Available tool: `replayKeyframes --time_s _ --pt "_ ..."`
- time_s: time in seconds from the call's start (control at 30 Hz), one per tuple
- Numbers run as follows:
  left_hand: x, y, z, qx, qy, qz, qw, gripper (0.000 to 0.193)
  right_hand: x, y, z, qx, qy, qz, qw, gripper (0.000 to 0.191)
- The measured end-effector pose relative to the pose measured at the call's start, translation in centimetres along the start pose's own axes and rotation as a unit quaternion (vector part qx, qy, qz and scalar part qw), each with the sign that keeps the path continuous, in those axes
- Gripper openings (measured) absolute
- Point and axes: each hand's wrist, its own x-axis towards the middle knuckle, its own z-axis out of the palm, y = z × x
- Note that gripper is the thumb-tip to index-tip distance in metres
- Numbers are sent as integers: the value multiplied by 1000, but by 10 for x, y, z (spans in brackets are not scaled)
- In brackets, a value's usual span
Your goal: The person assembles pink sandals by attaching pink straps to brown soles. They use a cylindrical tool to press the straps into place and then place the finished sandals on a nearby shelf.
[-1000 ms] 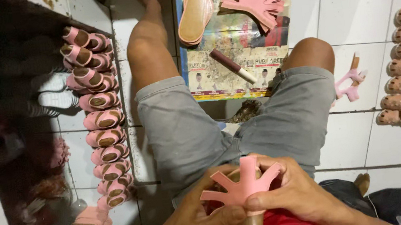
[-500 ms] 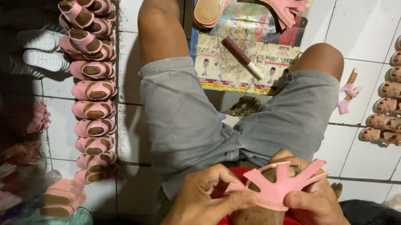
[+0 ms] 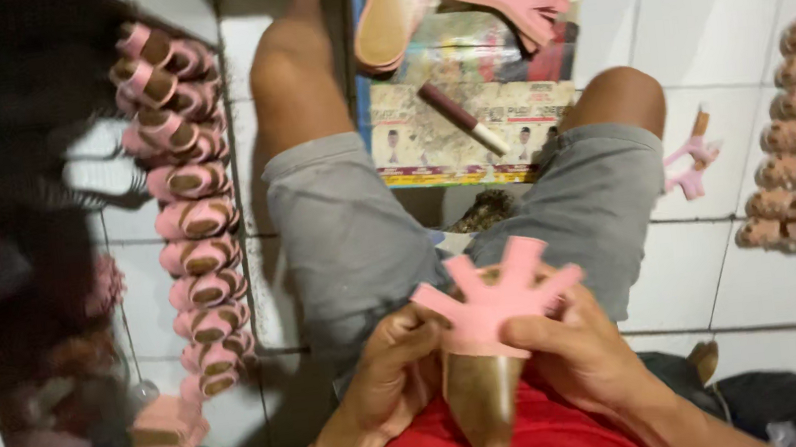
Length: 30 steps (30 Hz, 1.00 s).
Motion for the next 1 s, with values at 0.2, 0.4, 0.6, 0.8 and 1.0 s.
replayKeyframes --time_s 0.2,0.4,0.6,0.8,1.0 --pt "-4 8 13 26 59 -6 998 38 4 2 5 -80 -8 -7 997 66" --pt "-15 -7 7 129 32 -54 990 22 -12 14 -52 116 -133 47 983 69" --pt "-9 -14 10 215 -34 -19 976 17 -24 38 -94 125 -98 21 987 72" --pt "-8 -10 15 250 -12 -19 968 19 -25 40 -99 83 -93 -7 992 71" --pt "-11 -14 2 256 -40 0 966 19 -24 29 -74 49 -112 -24 992 69"
